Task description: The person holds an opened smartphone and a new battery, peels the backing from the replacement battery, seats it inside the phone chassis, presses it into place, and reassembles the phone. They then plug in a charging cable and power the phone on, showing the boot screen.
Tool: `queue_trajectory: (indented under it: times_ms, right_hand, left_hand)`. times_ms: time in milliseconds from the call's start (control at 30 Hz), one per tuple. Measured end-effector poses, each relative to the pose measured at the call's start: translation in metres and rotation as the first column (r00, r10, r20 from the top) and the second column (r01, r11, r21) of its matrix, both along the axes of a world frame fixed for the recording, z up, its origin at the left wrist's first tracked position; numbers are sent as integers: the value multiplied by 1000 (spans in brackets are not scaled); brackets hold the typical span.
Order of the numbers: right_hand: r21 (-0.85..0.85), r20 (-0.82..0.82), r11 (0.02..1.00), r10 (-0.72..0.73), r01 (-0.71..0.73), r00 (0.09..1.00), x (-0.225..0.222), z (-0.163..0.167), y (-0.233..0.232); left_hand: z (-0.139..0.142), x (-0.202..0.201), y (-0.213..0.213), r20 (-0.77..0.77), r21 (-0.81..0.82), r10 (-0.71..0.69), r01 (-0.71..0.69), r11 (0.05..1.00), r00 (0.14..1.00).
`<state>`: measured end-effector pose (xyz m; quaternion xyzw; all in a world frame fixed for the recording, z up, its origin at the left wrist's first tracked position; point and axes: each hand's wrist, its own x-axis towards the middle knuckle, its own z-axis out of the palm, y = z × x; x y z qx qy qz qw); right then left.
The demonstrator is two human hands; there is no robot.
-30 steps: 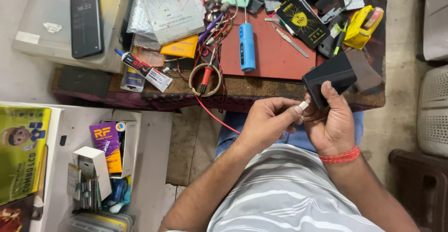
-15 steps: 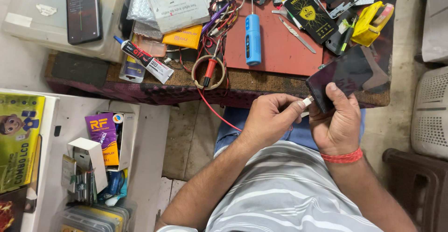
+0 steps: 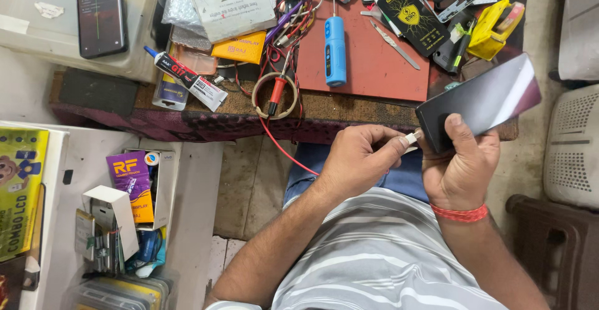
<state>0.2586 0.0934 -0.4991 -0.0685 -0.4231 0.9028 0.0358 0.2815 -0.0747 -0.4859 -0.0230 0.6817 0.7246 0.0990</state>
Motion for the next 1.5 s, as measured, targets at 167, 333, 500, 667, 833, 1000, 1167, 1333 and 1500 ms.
queue_trajectory:
  times_ms: [167,333,500,667,833,1000,1167,1333,1500]
  right_hand:
    - [-44,33,999,27,-26,999,-5,0,1]
    - [90,-131,996,34,-22,991,-5,-6,2]
    - [195,-210,981,46,-4,977,-4,-12,6]
    - [231,-198,973,56,-9,979,-1,-19,5]
    - [362,-71,911,238,-197,969,-15,-9,8]
    - [685,112,628,410,-370,905,-34,22,8]
    - [938,128,-345,419,27,899,-2,56,-20]
    - [944,-116,-212,507,254,854,25,71,-11]
    - [866,-399,-66,506,496,765,12,54,-2]
  left_hand:
    - [1,-5,3,56,-33,-7,9,999,998]
    - [-1,-9,1,48,-118,-10,15,993,999]
    - [-7,-7,7,18,-86,45,-43,995,999]
    - [-20,-6,15,75,-38,73,-70,997,995]
    - [-24,-12,-8,69,-48,-52,55,997,996]
    - [-39,-36,-9,-233,171,42,-1,985,972]
    - [-81,-56,21,115,772,61,-127,623,992]
    - [-101,-67,20,-170,985,-209,171,-13,963]
    - [-86,-49,27,-158,970,-121,177,166,980]
